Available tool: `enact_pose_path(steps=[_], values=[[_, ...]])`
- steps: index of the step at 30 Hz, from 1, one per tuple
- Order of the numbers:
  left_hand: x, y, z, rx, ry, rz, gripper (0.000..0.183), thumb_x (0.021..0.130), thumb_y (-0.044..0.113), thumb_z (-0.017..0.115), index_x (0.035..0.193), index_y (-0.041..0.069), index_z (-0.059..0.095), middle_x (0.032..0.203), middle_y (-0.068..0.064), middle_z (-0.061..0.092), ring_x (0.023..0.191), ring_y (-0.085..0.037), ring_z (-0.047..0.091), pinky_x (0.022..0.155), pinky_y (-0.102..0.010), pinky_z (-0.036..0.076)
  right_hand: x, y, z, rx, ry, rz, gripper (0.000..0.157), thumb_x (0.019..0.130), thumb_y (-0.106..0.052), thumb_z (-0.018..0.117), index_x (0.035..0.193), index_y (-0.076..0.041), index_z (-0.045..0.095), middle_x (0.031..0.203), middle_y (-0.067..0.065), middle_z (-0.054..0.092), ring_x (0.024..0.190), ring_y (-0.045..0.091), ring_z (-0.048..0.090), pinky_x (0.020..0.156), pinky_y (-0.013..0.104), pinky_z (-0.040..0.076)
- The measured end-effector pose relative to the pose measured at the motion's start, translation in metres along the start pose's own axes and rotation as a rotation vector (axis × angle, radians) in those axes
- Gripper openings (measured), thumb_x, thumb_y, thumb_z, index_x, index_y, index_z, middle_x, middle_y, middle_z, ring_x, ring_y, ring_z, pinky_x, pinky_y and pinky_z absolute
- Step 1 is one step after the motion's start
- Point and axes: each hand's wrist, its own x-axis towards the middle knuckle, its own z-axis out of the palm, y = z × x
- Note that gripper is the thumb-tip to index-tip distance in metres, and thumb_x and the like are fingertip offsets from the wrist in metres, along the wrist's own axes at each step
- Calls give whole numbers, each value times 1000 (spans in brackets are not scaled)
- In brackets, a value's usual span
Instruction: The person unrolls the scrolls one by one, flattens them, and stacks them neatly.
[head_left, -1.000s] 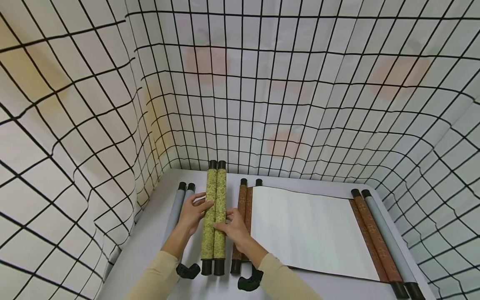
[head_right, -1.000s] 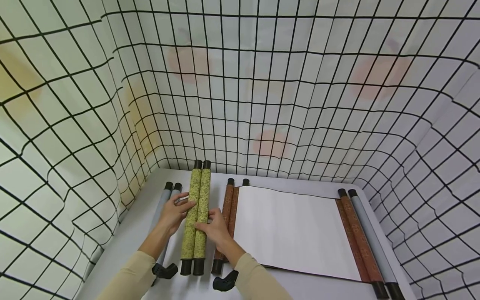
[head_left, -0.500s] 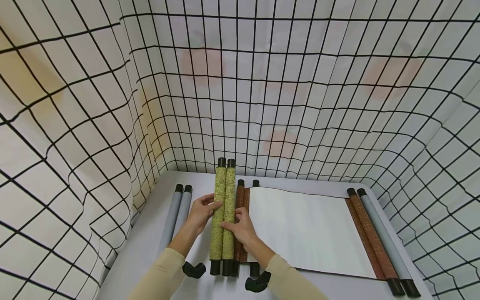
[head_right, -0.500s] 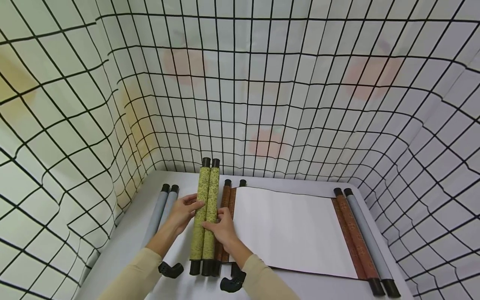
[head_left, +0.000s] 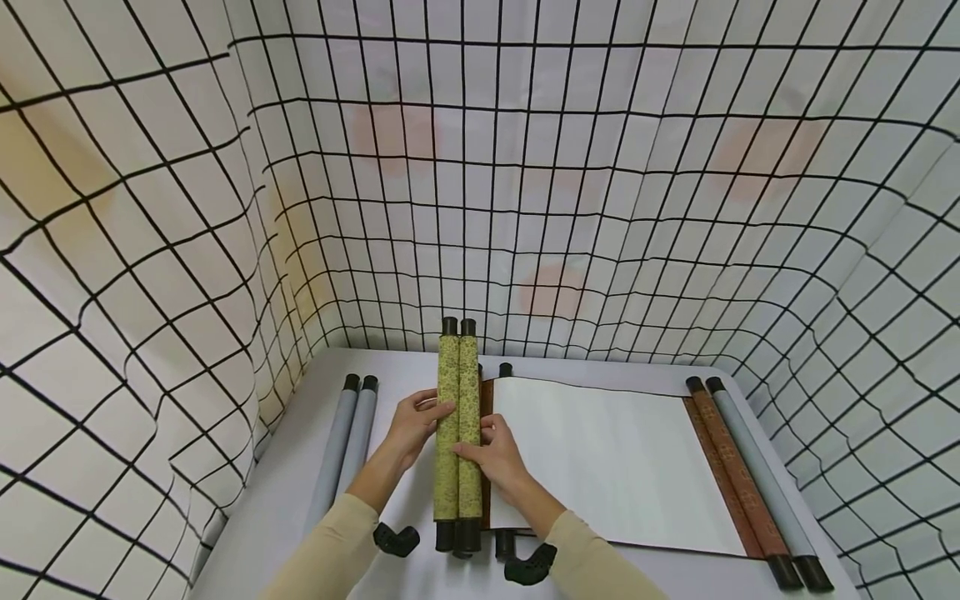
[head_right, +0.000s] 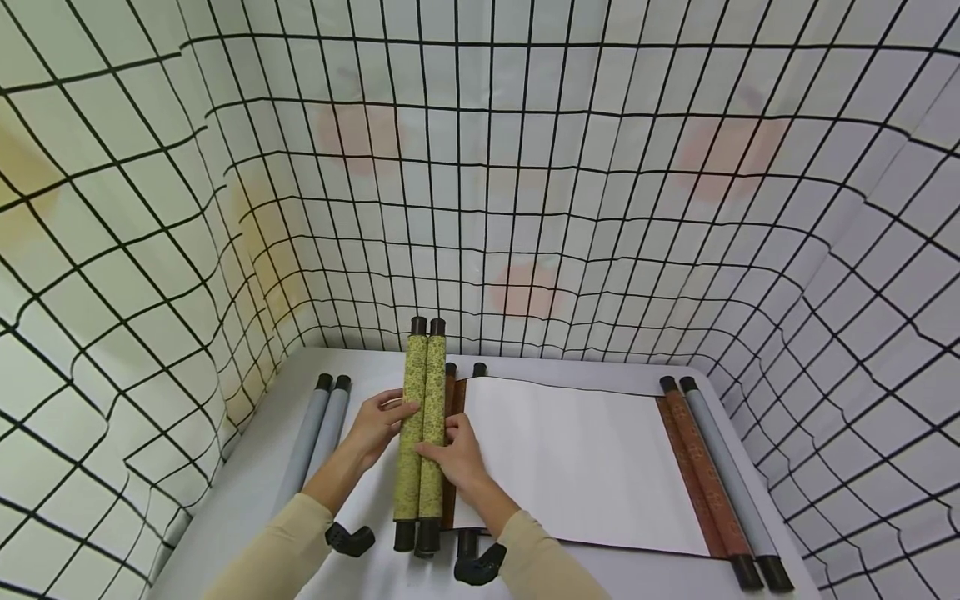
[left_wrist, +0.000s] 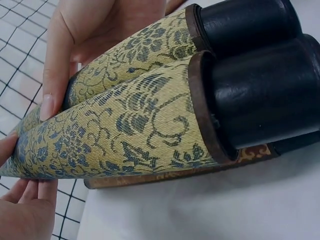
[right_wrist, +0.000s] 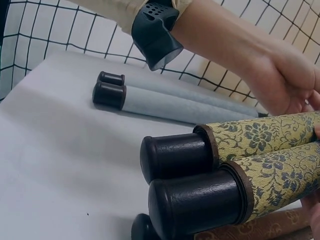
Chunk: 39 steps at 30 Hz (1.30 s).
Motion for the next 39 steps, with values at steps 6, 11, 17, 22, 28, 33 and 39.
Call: enact_pose_path(steps=[6, 11, 17, 22, 28, 33, 39], values=[[3, -1, 12, 0, -16, 17, 57, 94, 13, 79, 141, -6, 52, 129, -20, 63, 108, -23, 65, 93, -39, 53, -17, -29, -15, -32, 0, 18, 57, 92, -10, 79, 133, 7, 44, 138, 35, 51, 116, 43, 60, 93, 55, 49], [6, -7, 21, -20, -25, 21, 55, 94, 13, 80, 139, -6, 54, 126, -19, 65, 105, -22, 66, 89, -36, 55, -12, -17, -27, -24, -6, 9, 57, 92, -10, 80, 134, 6, 44, 134, 31, 57, 117, 42, 62, 89, 50, 53], [7, -8, 32, -22, -54, 20, 56, 94, 14, 79, 140, -5, 53, 127, -19, 64, 106, -22, 66, 90, -36, 55, -3, 6, -37, -38, 22, -3, 60, 91, -14, 83, 134, 3, 44, 131, 24, 61, 108, 33, 67, 83, 44, 55], [7, -8, 39, -9, -67, 11, 58, 94, 17, 79, 142, -3, 53, 128, -18, 64, 108, -22, 65, 91, -36, 53, -4, 9, -41, -23, 36, 4, 60, 90, -18, 84, 131, 1, 45, 131, 23, 62, 101, 29, 69, 82, 43, 55], [10, -9, 49, -1, -69, 2, 60, 93, 19, 81, 143, 0, 53, 128, -16, 63, 106, -22, 64, 86, -33, 52, -6, 9, -49, -14, 64, 13, 59, 90, -18, 84, 130, -1, 45, 135, 24, 60, 103, 29, 68, 84, 44, 54], [13, -12, 57, 13, -69, 6, 60, 94, 18, 80, 144, -1, 52, 129, -16, 62, 104, -21, 63, 83, -34, 53, -8, 9, -55, -15, 78, 21, 58, 90, -17, 83, 130, 0, 45, 138, 27, 56, 106, 31, 66, 87, 48, 53], [14, -14, 65, -9, -94, 11, 57, 95, 14, 78, 143, 0, 52, 120, -12, 66, 93, -16, 64, 70, -28, 52, -10, 8, -60, -19, 96, 29, 55, 91, -14, 81, 129, 1, 44, 135, 27, 57, 106, 31, 66, 86, 47, 53]])
